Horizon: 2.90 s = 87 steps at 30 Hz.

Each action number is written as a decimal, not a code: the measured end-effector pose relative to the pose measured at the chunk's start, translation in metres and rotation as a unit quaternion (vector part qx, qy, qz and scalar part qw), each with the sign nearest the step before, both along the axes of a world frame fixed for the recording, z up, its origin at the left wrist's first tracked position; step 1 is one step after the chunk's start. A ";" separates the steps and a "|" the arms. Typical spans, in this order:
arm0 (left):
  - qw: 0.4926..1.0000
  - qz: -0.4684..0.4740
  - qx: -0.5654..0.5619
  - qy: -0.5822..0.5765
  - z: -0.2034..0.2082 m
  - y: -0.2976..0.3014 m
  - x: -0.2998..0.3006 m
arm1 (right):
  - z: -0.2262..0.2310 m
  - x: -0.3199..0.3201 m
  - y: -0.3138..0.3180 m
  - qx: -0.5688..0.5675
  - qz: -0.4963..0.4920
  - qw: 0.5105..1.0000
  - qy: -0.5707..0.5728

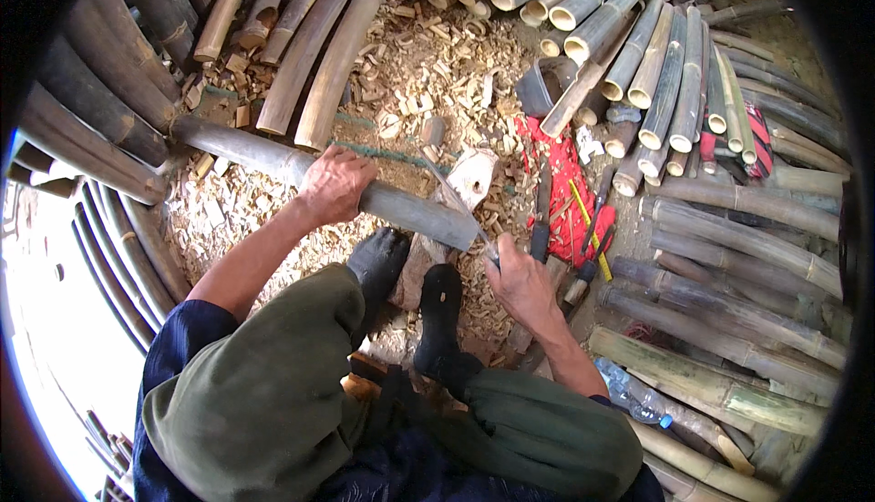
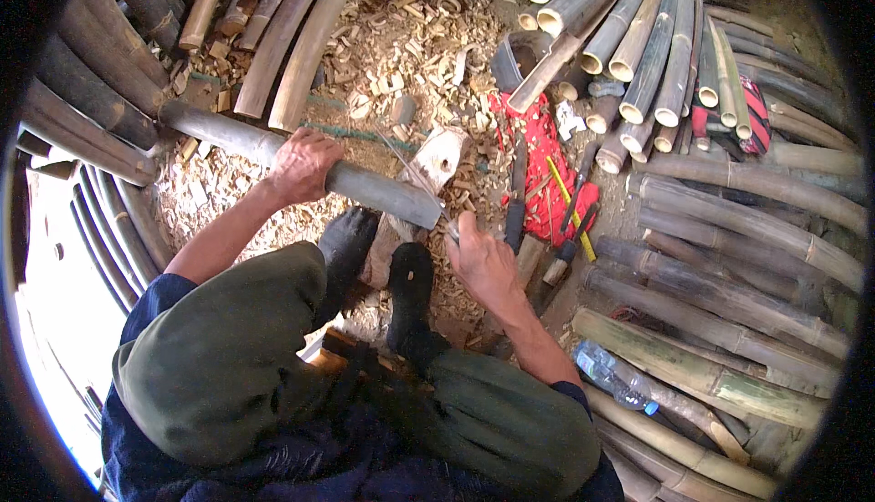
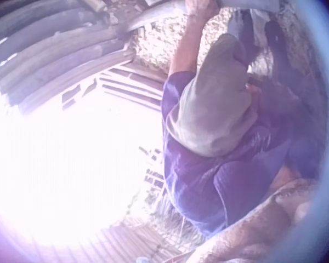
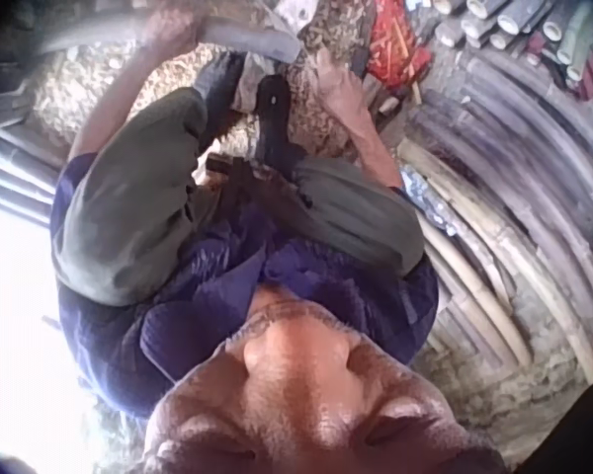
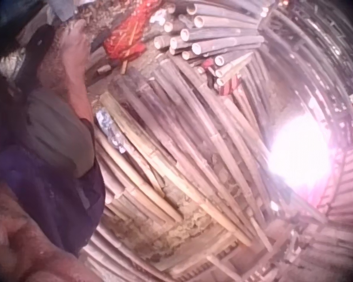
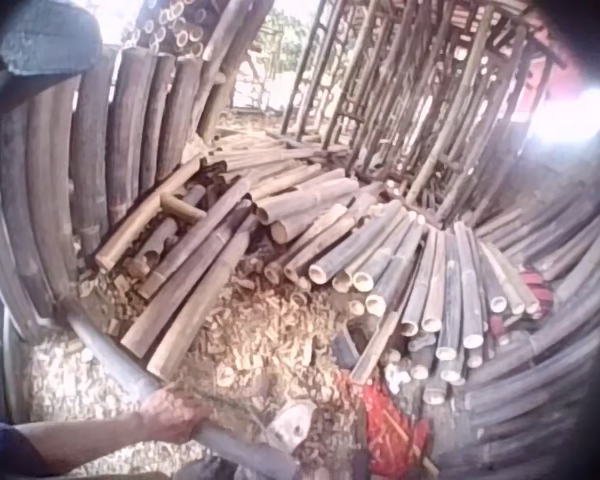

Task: The person sits cross-legged on the ground and uses a knife to shave the outer surface of bamboo poles. They repeatedly pick up a pole, shave it, and place it back into a pile of similar poles.

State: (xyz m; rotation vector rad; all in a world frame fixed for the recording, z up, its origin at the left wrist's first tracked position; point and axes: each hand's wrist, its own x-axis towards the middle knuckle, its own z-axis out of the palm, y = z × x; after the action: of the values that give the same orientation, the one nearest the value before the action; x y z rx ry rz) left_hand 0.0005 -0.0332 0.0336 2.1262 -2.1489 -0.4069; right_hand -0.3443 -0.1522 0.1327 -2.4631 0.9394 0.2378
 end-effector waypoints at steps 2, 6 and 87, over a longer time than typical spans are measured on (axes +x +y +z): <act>1.000 0.010 0.024 -0.001 0.001 0.000 0.001 | 0.035 0.021 0.006 -0.022 0.004 0.996 -0.087; 1.000 0.007 -0.024 -0.003 -0.008 0.001 0.004 | 0.031 0.016 0.015 -0.088 0.022 0.965 -0.246; 0.976 0.052 -0.211 -0.007 -0.024 0.015 -0.002 | -0.028 -0.013 -0.013 -0.066 0.009 0.994 0.091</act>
State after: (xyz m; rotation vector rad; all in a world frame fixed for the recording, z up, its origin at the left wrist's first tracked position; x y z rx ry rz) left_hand -0.0014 -0.0185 0.0093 1.9840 -1.9054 0.0720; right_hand -0.3572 -0.1654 0.1049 -2.6068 1.0389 0.4261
